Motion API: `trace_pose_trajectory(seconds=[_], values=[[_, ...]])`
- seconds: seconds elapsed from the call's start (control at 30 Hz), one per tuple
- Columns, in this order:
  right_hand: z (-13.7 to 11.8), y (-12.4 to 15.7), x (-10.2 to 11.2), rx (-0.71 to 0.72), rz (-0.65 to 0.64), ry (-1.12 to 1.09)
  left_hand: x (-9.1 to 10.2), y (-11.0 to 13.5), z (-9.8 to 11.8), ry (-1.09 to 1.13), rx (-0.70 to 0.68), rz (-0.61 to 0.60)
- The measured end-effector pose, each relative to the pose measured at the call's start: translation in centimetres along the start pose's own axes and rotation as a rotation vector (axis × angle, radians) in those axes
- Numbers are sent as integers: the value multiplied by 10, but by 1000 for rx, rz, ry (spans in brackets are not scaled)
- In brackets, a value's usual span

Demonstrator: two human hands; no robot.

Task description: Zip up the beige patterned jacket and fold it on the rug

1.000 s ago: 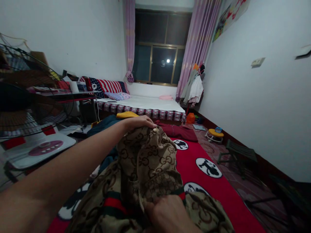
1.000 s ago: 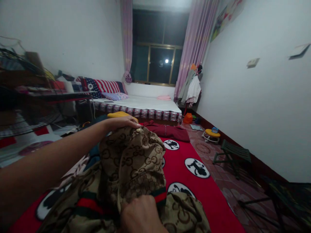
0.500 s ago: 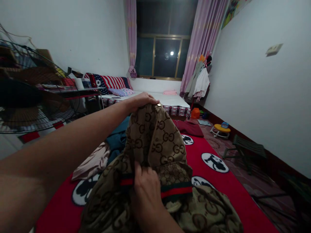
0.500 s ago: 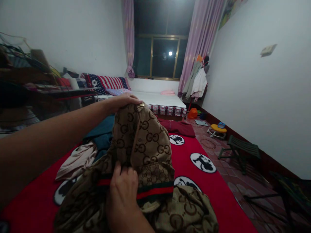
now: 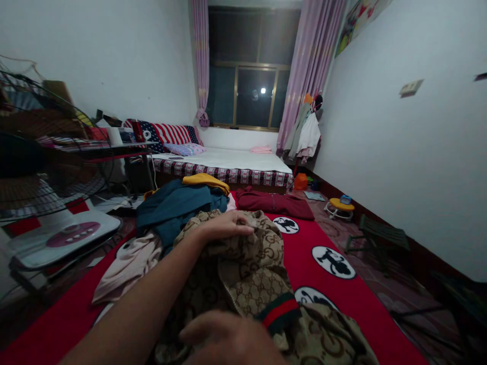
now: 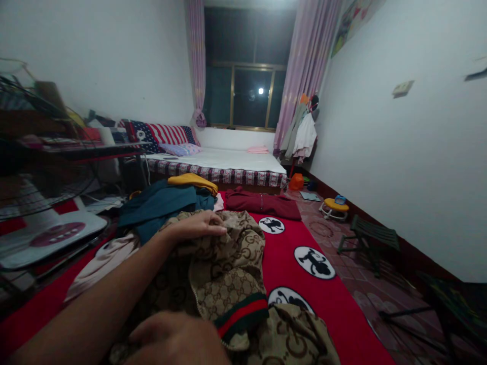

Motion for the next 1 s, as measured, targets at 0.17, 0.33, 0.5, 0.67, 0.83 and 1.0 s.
trace_pose_trajectory(seconds=[0.17, 0.33, 0.5, 0.67, 0.83, 1.0], values=[[73, -19, 105, -173, 481, -220, -15, 27, 6, -124, -55, -121], [126, -37, 69, -130, 219, -160, -18, 40, -5, -90, 14, -109], [128, -48, 71, -116, 175, 39, -5, 48, -22, -52, 45, 16], [122, -64, 81, -138, 226, -4, 7, 53, -37, 230, 91, 78], [122, -60, 55, -234, 277, -75, -3, 51, -52, 413, 96, 158], [120, -56, 43, -282, 435, 19, -18, 45, -47, 32, 111, 380]])
Point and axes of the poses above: each hand's wrist, its own y-axis away from the middle knuckle, its own x-axis out of the back of the hand, z = x × y, the point moved 1 cm from there along -y, towards the middle knuckle, and after that the axes turned 8 degrees about y, right-handed, at the moved point
